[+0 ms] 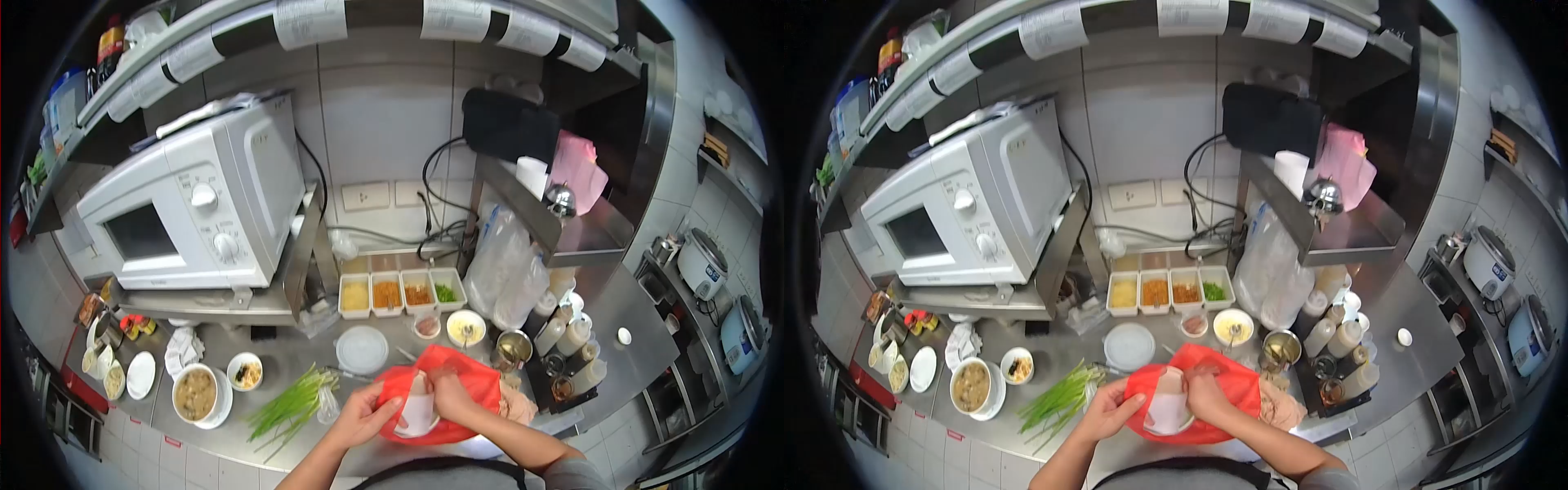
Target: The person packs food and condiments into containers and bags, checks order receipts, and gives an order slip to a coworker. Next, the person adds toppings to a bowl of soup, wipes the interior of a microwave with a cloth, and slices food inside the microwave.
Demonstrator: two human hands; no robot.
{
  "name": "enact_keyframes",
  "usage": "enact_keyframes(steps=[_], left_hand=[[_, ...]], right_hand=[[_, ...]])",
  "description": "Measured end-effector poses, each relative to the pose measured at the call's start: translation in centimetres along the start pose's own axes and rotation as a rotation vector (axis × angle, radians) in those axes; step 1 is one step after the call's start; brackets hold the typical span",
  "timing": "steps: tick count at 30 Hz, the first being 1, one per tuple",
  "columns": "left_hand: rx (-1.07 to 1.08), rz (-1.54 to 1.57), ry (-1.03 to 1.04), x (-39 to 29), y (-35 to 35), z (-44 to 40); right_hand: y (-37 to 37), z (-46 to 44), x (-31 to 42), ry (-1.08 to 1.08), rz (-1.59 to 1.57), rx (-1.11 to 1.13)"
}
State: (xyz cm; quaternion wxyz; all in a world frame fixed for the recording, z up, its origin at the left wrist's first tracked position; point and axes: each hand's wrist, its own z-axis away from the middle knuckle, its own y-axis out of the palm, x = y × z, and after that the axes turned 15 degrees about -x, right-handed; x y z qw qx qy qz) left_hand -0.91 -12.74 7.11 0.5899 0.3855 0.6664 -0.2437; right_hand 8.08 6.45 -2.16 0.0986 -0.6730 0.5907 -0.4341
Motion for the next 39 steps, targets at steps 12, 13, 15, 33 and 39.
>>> enact_keyframes(steps=[12,13,15,33,39], left_hand=[[-0.138,0.312,-0.051,-1.0,-1.9,-1.8],[-0.156,0.338,-0.066,-0.8,-2.3,-1.6],[-0.158,0.343,-0.072,-0.8,-2.4,-1.7],[0.118,-0.607,0.158,3.0,3.7,3.4],[0.050,-0.400,-0.045,0.2,0.1,3.0]], right_hand=[[-7.6,-0.3,-1.5,0.031,-0.019,0.630],[-9.2,0.0,-2.0,-0.066,0.049,0.676],[-11.2,0.4,-2.5,-0.163,-0.025,0.786],[-30.4,-29.6,-21.4,-0.112,0.497,-0.131],[-29.8,-22.5,-9.9,-0.226,0.185,-0.850]])
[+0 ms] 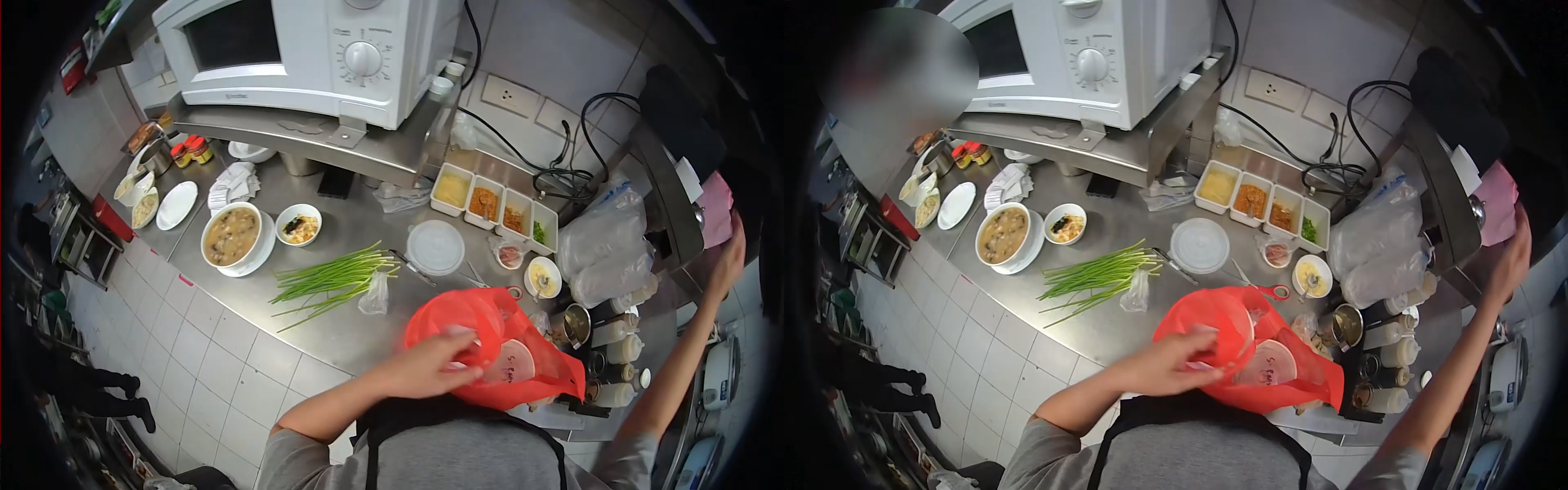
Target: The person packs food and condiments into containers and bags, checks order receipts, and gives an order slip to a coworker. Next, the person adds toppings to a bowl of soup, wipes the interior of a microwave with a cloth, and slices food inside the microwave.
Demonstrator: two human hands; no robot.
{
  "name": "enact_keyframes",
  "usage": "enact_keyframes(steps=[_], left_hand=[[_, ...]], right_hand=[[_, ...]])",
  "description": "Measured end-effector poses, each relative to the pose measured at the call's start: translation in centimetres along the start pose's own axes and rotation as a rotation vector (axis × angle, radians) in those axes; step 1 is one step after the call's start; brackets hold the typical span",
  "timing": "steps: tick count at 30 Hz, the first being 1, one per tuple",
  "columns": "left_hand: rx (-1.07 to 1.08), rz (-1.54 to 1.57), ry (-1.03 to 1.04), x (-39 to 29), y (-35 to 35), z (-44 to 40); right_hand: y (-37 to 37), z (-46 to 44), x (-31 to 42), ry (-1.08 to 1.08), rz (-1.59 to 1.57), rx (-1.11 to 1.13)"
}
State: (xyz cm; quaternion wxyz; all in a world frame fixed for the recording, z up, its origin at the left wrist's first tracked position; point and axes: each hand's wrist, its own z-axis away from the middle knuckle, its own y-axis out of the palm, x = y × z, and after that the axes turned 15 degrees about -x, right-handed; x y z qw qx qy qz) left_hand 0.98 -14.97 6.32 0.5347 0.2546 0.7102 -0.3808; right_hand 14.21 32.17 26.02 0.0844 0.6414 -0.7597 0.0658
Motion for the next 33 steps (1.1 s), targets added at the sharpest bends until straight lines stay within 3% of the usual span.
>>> enact_keyframes(steps=[1,4,5,6,7,8,10,11,14,15,16,17,18,19,20,22,23,25,26,27,30,31,33], left_hand=[[-0.023,0.092,-0.050,0.2,-0.8,0.0],[-0.132,0.245,-0.074,1.0,-3.7,0.1],[-0.113,0.249,-0.132,0.4,-5.3,0.0],[-0.084,0.346,-0.132,0.6,-6.3,0.0],[-0.055,0.441,-0.140,0.7,-6.5,-0.4],[0.038,0.323,-0.101,0.4,-6.1,-1.1],[0.193,0.084,-0.006,-0.5,-5.4,-2.0],[0.372,-0.136,-0.062,-1.4,-5.3,-3.2],[0.542,-0.210,-0.182,-1.4,-3.0,-5.0],[0.466,0.075,0.112,-1.7,-1.4,-5.6],[0.440,0.099,0.164,-3.2,-0.7,-6.2],[0.533,0.026,0.185,-4.3,-0.5,-7.2],[0.398,-0.080,0.375,-4.6,0.2,-7.1],[0.391,-0.218,0.451,-4.6,0.8,-7.0],[0.363,-0.354,0.511,-4.9,1.2,-7.3],[0.510,-0.443,0.523,-8.8,2.2,-8.0],[0.571,-0.493,0.517,-10.8,2.7,-8.4],[0.710,-0.623,0.290,-14.4,4.0,-9.7],[0.773,-0.683,0.168,-15.4,4.6,-10.2],[0.636,-0.434,0.498,-15.2,5.6,-11.0],[0.444,-0.215,0.682,-20.2,8.8,-12.9],[0.349,-0.027,0.851,-21.4,10.5,-13.9],[0.089,0.323,1.148,-22.5,14.1,-16.0]], right_hand=[[-1.9,2.3,4.3,0.152,-0.046,-0.063],[-7.6,11.8,12.3,0.180,0.079,0.537],[-8.5,14.7,16.7,0.539,-0.043,0.717],[-9.4,16.3,18.2,0.627,0.060,1.017],[-10.5,21.0,16.7,0.622,-0.065,1.017],[-9.9,20.3,19.1,0.715,0.091,1.220],[-9.8,23.9,18.8,0.786,0.110,1.150],[-9.9,25.1,18.5,0.844,0.031,1.070],[-9.2,28.6,17.2,0.877,-0.331,0.882],[-9.0,28.6,17.3,0.936,-0.452,0.869],[-8.4,27.6,18.6,1.137,-0.573,0.928],[-7.6,28.3,19.7,1.146,-0.831,0.794],[-7.5,27.0,20.8,1.051,-0.892,0.866],[-7.4,26.9,21.4,1.282,-1.090,0.951],[-6.9,25.1,22.3,1.111,-1.110,0.845],[-6.3,24.8,21.6,1.413,-1.456,0.676],[-6.8,23.5,21.0,1.376,-1.431,0.710],[-8.8,19.4,19.6,1.320,-1.382,0.783],[-9.6,17.9,18.9,1.332,-1.418,0.705],[-10.4,16.6,17.9,1.346,-1.451,0.635],[-13.2,11.8,14.3,1.386,-1.716,0.389],[-14.4,10.0,13.2,1.336,-1.720,0.217],[-17.8,4.9,11.1,1.177,-1.858,0.276]])
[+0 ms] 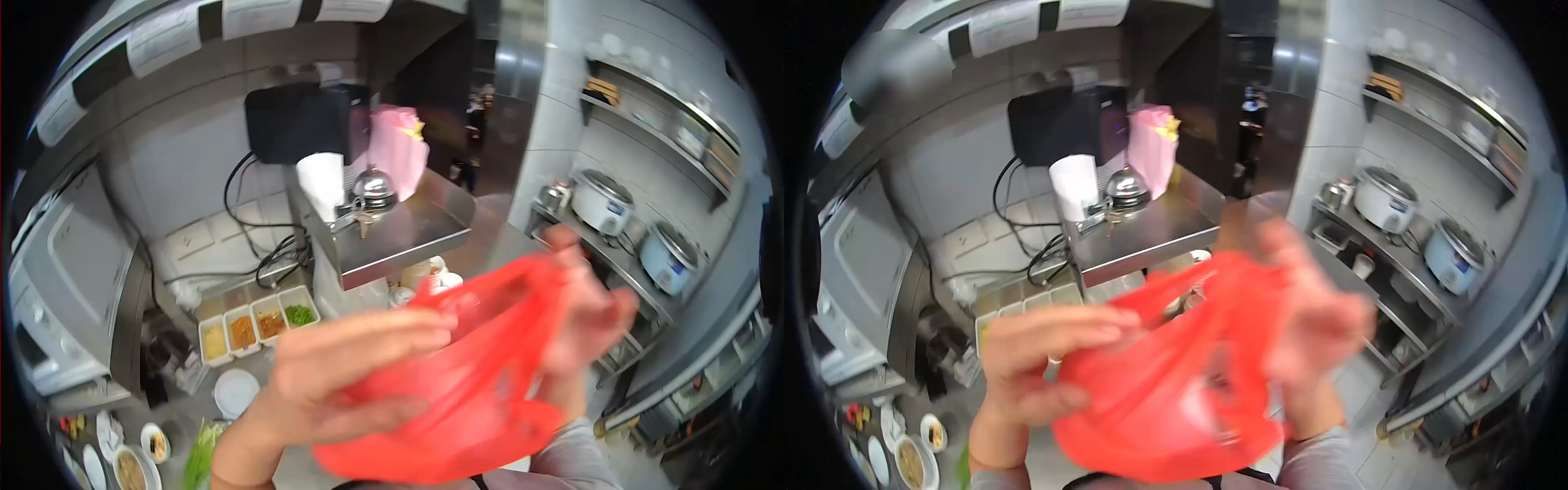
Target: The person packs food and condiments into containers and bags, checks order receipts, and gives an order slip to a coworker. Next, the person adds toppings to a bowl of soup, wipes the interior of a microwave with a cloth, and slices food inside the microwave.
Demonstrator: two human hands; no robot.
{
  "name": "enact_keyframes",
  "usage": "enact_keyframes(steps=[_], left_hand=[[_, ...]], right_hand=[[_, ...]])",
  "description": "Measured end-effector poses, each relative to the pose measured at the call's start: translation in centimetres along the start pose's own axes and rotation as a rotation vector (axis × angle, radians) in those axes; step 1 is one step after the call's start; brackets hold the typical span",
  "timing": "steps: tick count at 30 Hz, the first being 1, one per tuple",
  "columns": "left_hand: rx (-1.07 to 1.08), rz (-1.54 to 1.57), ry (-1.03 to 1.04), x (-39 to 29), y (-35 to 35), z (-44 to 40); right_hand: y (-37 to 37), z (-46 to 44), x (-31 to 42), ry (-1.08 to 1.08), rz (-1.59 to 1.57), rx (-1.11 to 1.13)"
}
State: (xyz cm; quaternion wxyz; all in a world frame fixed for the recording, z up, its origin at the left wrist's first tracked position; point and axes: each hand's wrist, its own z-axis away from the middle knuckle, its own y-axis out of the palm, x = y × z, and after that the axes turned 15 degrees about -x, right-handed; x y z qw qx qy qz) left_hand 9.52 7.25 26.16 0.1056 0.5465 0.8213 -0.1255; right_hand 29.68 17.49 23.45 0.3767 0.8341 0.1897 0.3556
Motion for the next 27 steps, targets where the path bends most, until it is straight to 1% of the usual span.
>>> enact_keyframes(steps=[3,4,5,6,7,8,10,11,12,13,15,17,18,19,20,21,22,25,26,27], left_hand=[[-0.197,-0.067,-0.101,2.5,-0.5,1.1],[-0.207,-0.084,-0.155,3.1,-1.3,2.8],[-0.223,-0.162,-0.260,3.6,-2.6,4.9],[-0.246,-0.243,-0.367,4.0,-3.9,7.2],[-0.334,-0.455,-0.416,4.7,-5.0,9.7],[-0.416,-0.673,-0.459,5.2,-6.3,12.7],[-0.550,-1.121,-0.652,5.4,-9.6,20.5],[-0.552,-1.312,-0.703,4.3,-11.1,24.2],[-0.543,-1.487,-0.755,2.8,-12.2,27.6],[-0.588,-1.583,-0.802,1.5,-12.9,30.5],[-0.673,-1.749,-0.880,-0.3,-13.4,35.0],[-0.607,-1.867,-0.922,-1.0,-13.4,37.6],[-0.571,-1.929,-0.938,-1.4,-13.5,38.5],[-0.514,-1.950,-1.045,-1.5,-13.7,39.4],[-0.459,-1.968,-1.150,-1.3,-13.9,40.2],[-0.403,-1.976,-1.263,-1.2,-14.2,41.5],[-0.341,-1.989,-1.296,-1.0,-15.3,44.1],[-0.469,-1.970,-1.353,-0.7,-14.0,42.6],[-0.399,-2.051,-1.255,-0.8,-13.4,42.4],[-0.436,-2.032,-1.194,-0.9,-12.7,42.2]], right_hand=[[1.1,-0.5,11.9,-0.211,0.309,0.016],[1.2,-0.8,15.2,-0.229,0.426,-0.013],[2.0,-1.9,16.7,-0.167,0.665,-0.080],[1.0,-2.3,19.8,-0.146,0.641,-0.086],[-0.7,-2.3,23.9,-0.105,0.566,-0.115],[-3.0,-2.8,28.4,-0.044,0.442,-0.146],[-9.8,-5.3,36.9,0.175,0.091,-0.267],[-13.6,-6.2,39.3,-0.186,0.889,-0.344],[-15.5,-7.7,37.2,-0.019,0.825,-0.206],[-17.4,-8.7,34.6,0.135,0.760,-0.072],[-28.0,-9.5,37.0,-0.506,1.318,-0.489],[-33.9,-11.1,37.0,-0.226,1.237,-0.697],[-36.4,-11.9,36.4,-0.304,1.223,-0.873],[-38.8,-12.6,35.7,-0.384,1.194,-1.049],[-41.9,-13.0,36.0,-0.398,1.148,-1.137],[-45.7,-13.6,36.8,-0.371,1.094,-1.149],[-49.7,-13.9,37.8,-0.347,1.027,-1.153],[-60.3,-15.1,40.5,-0.256,0.818,-1.103],[-63.2,-15.4,41.1,-0.218,0.753,-1.085],[-65.2,-15.8,41.1,-0.180,0.699,-1.062]])
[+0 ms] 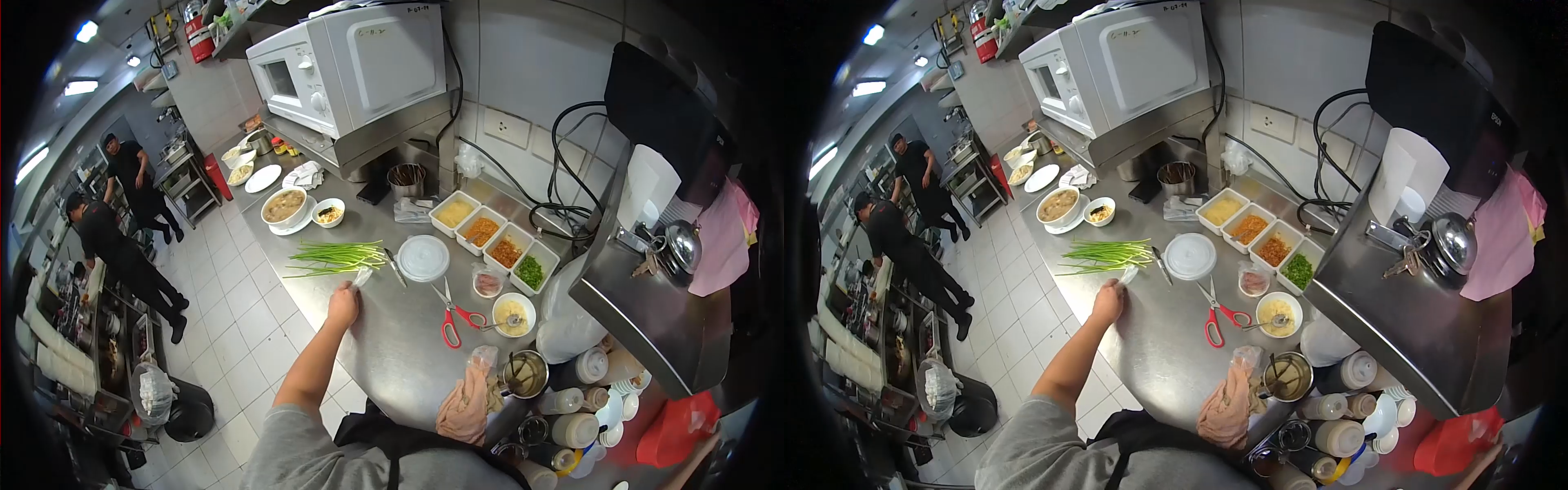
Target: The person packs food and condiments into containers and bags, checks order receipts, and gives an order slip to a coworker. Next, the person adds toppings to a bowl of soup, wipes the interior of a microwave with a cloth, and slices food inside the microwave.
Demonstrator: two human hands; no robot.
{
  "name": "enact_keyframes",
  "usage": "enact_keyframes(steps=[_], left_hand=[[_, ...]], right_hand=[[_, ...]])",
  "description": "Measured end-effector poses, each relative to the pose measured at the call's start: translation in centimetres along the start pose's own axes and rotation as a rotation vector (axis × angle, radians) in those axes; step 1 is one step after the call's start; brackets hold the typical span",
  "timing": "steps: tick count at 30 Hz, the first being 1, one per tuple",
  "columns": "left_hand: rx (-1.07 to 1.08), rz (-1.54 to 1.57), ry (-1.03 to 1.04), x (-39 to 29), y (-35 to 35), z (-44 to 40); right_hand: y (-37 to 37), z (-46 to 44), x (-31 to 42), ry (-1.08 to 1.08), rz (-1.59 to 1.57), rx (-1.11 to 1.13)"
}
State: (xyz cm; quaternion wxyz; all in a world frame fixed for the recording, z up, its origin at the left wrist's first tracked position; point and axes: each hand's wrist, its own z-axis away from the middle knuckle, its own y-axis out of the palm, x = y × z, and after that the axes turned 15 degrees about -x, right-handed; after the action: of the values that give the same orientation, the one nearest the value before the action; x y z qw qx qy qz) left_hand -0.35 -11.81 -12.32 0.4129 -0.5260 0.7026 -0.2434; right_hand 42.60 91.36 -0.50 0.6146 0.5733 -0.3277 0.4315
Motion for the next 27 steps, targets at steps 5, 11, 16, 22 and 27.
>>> enact_keyframes(steps=[5,11,16,22,27], left_hand=[[-0.169,0.257,-0.140,-0.1,-4.7,4.5],[-0.490,0.249,-0.483,5.4,-12.8,12.1],[-0.290,0.775,-0.341,-5.6,-16.4,11.1],[0.480,1.228,0.542,-19.9,-18.0,10.9],[0.764,1.163,0.761,-19.8,-18.7,12.2]], right_hand=[[2.2,0.5,-2.0,-0.025,0.420,0.193],[7.0,30.7,1.8,-0.454,0.688,0.218],[4.9,51.4,0.1,-0.091,0.192,1.035],[12.8,67.8,-9.2,0.129,0.412,1.206],[8.2,71.4,-15.0,0.146,0.235,0.601]])
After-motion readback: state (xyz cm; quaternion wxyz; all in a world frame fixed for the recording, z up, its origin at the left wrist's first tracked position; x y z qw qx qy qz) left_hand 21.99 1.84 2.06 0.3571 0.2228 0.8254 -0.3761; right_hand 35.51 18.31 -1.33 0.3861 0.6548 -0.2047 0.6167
